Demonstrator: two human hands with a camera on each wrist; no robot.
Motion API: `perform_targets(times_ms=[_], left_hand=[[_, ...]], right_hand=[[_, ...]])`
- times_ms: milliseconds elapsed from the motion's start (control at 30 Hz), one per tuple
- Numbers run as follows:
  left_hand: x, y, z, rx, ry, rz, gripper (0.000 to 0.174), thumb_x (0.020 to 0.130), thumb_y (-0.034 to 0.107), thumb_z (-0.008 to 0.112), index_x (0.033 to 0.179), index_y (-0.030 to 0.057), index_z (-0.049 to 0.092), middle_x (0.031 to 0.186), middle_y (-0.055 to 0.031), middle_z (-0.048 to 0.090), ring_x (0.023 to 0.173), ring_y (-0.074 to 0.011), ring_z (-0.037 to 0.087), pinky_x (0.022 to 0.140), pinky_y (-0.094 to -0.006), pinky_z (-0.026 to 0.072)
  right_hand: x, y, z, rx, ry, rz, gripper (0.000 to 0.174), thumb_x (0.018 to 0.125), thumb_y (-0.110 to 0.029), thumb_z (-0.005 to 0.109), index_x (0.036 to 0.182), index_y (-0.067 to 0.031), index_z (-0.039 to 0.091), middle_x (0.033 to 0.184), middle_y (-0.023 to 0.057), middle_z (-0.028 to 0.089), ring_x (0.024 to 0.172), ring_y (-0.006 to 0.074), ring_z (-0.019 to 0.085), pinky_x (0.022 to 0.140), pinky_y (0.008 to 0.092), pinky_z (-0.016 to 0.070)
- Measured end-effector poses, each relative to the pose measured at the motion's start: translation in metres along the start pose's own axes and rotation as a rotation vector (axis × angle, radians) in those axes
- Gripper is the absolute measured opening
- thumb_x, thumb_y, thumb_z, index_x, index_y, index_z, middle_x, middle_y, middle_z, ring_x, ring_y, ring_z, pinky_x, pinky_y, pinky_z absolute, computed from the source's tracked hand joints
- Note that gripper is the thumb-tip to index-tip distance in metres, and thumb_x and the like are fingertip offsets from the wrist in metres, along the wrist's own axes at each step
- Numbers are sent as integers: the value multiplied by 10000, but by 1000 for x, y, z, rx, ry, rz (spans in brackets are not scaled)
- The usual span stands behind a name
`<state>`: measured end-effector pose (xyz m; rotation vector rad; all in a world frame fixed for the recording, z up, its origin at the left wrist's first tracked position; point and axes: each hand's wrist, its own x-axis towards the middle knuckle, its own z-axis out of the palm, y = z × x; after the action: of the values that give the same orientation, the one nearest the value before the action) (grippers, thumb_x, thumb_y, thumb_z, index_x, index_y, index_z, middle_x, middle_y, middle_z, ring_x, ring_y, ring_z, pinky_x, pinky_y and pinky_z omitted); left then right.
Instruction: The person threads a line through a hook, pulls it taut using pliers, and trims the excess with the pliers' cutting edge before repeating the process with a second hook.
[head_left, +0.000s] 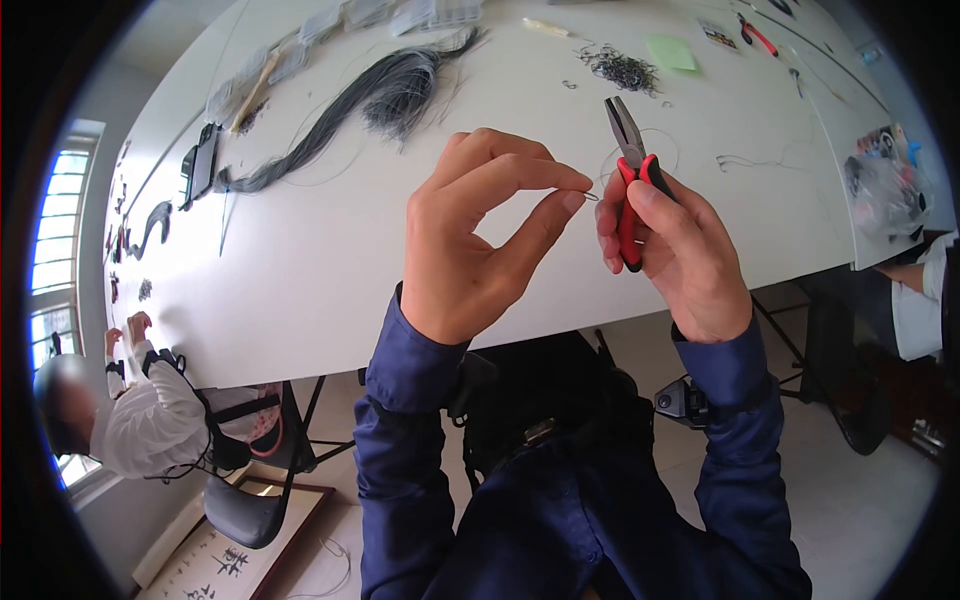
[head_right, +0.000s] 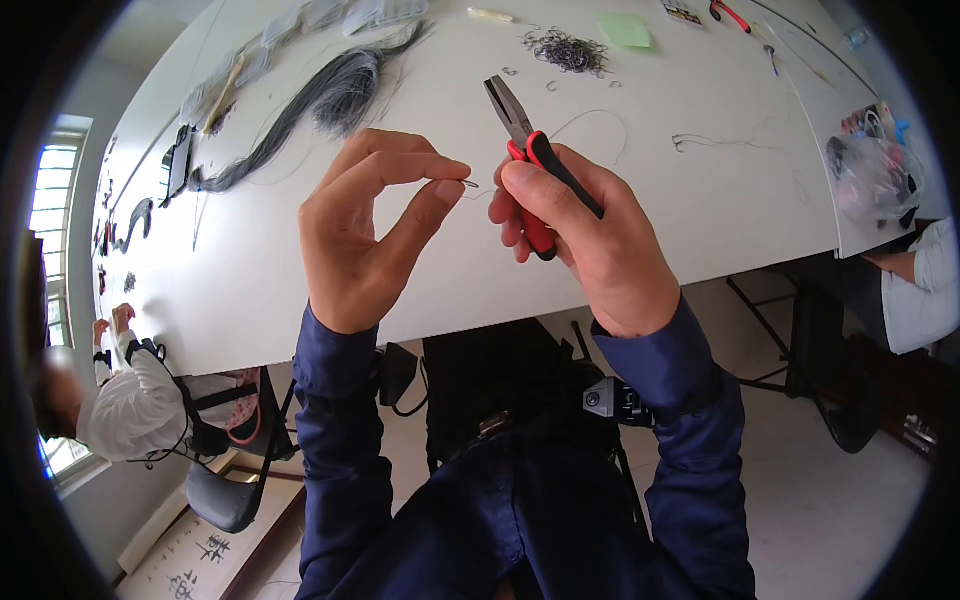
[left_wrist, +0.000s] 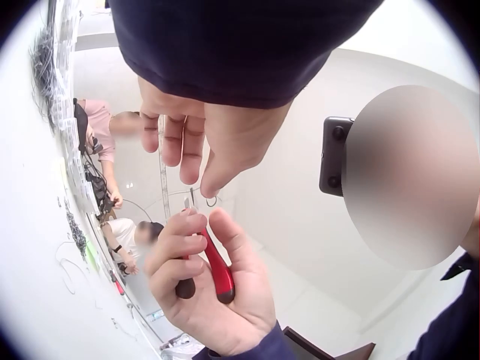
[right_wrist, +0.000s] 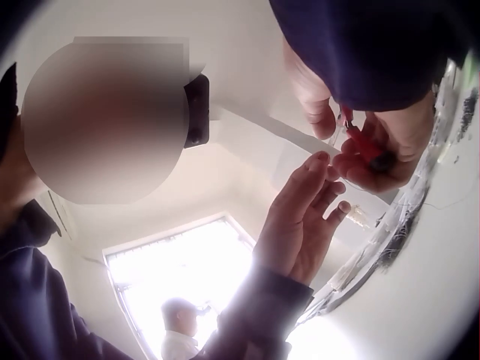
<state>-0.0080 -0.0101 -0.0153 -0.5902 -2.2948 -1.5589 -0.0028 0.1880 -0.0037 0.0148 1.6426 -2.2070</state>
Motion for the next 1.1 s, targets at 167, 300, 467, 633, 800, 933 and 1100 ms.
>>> perform_targets(times_ms=[167, 300, 467, 633, 800, 933, 1100], left_hand=[[-3, 1, 0, 20, -23, 23, 183, 796, -36, 764, 960, 44, 763, 958, -76, 670, 948, -194, 616, 853, -325, 479], [0, 1, 0, 1, 33, 73, 221, 816, -15, 748, 1029, 39, 734, 971, -69, 683, 920, -187, 615, 833, -318, 478], [-12, -2, 11, -409, 165, -301, 113, 919, 55, 677, 976, -41, 660, 936, -59, 685, 852, -111, 609, 783, -275, 479], [-15, 15, 25, -605, 168, -480, 154, 951, 84, 638, 1013, -56, 654, 931, -89, 680, 859, -136, 618, 806, -285, 489], [-14, 12, 32, -752, 198, -481, 160, 952, 92, 646, 1011, -56, 657, 927, -93, 680, 854, -141, 618, 788, -294, 493], [-15, 5, 31, -852, 163, -491, 162, 944, 89, 679, 1014, -56, 659, 942, -80, 682, 860, -120, 618, 758, -268, 506], [-14, 3, 33, -900, 161, -499, 166, 940, 98, 686, 1009, -52, 666, 947, -90, 686, 862, -133, 625, 744, -281, 515]], right_hand=[[2, -3, 4, 196, -53, 109, 265, 930, -195, 678, 1095, 3, 615, 873, 75, 627, 741, 145, 587, 678, 287, 461], [2, -2, 6, 187, -10, 50, 246, 913, -168, 695, 1081, -6, 616, 853, 63, 623, 730, 142, 586, 672, 283, 461], [1, -2, 12, -79, 104, -190, 207, 906, -139, 667, 1062, -32, 582, 907, 59, 601, 790, 141, 550, 723, 310, 447], [1, 5, 17, -259, 224, -356, 203, 910, -160, 683, 1028, -26, 585, 919, 49, 613, 794, 123, 549, 738, 281, 449], [4, 12, 20, -238, 236, -420, 180, 909, -62, 687, 1055, -24, 589, 933, 18, 630, 835, 80, 598, 771, 245, 497], [3, 13, 23, -282, 235, -442, 185, 913, -42, 678, 1067, -16, 578, 933, 21, 629, 836, 85, 610, 768, 251, 518], [1, 14, 31, -251, 261, -495, 196, 914, -22, 671, 1077, -6, 563, 923, 27, 632, 810, 87, 623, 738, 251, 538]])
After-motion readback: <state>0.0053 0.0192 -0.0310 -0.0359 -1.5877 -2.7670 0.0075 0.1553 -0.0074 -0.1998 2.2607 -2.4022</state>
